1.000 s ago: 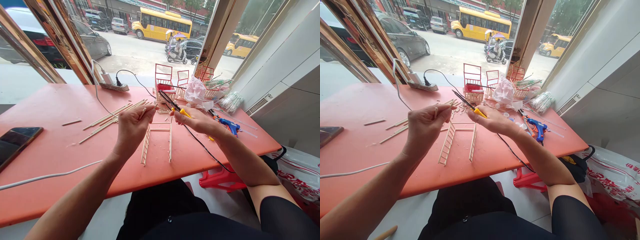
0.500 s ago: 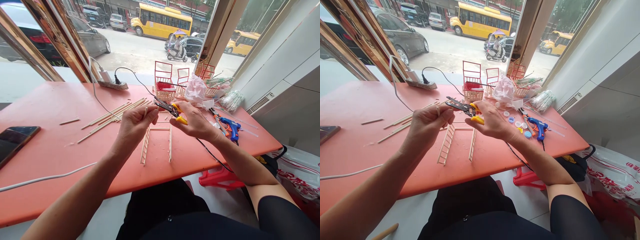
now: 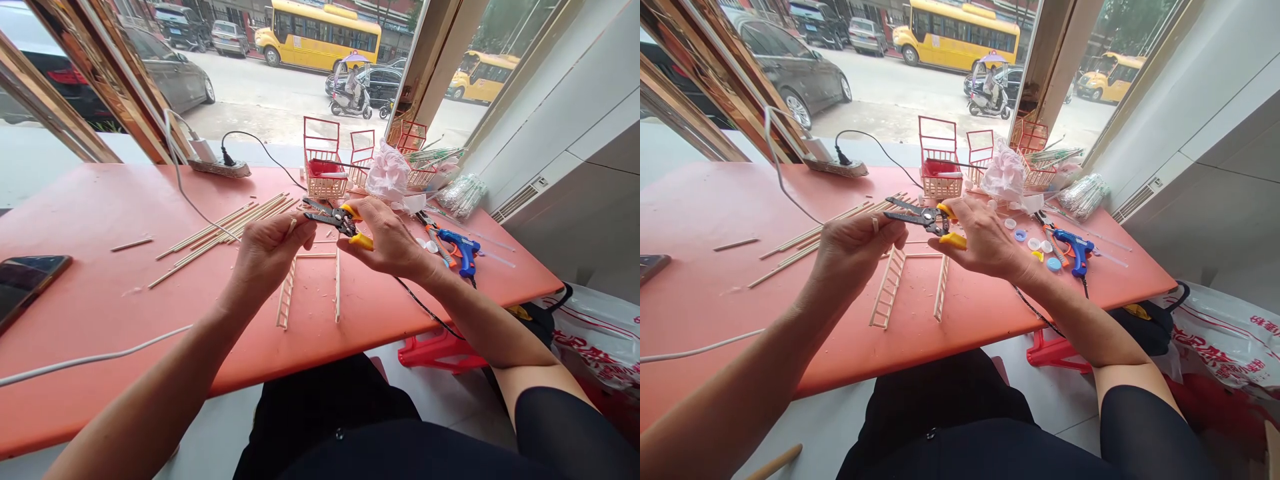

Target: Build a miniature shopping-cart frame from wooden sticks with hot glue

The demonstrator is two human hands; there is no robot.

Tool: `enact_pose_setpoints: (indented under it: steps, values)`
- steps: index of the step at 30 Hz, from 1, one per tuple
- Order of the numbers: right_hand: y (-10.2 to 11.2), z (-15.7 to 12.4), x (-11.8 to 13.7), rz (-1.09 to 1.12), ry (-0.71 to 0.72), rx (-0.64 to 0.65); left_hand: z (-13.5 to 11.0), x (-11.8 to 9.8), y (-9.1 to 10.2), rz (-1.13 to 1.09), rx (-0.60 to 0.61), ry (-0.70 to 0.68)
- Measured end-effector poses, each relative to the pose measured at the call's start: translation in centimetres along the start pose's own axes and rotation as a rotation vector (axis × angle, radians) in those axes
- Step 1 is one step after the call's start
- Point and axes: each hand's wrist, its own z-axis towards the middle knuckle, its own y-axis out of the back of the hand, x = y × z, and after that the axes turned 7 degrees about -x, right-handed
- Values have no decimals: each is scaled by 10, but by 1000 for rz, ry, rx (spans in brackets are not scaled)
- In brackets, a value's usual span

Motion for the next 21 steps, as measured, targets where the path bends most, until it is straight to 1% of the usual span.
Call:
enact_pose_setpoints:
  steps: [6, 12, 16, 21]
  values:
    - [0, 0, 1, 22, 2, 11, -1, 2, 0, 43, 11, -32]
    - [0, 0, 2, 75, 4, 24, -1, -3, 0, 33, 12, -43]
    - [-1, 0, 2, 58, 8, 17, -1, -5, 0, 41, 8, -32]
    - [-2, -1, 3, 2, 4, 2, -1, -4, 0, 58, -4, -52]
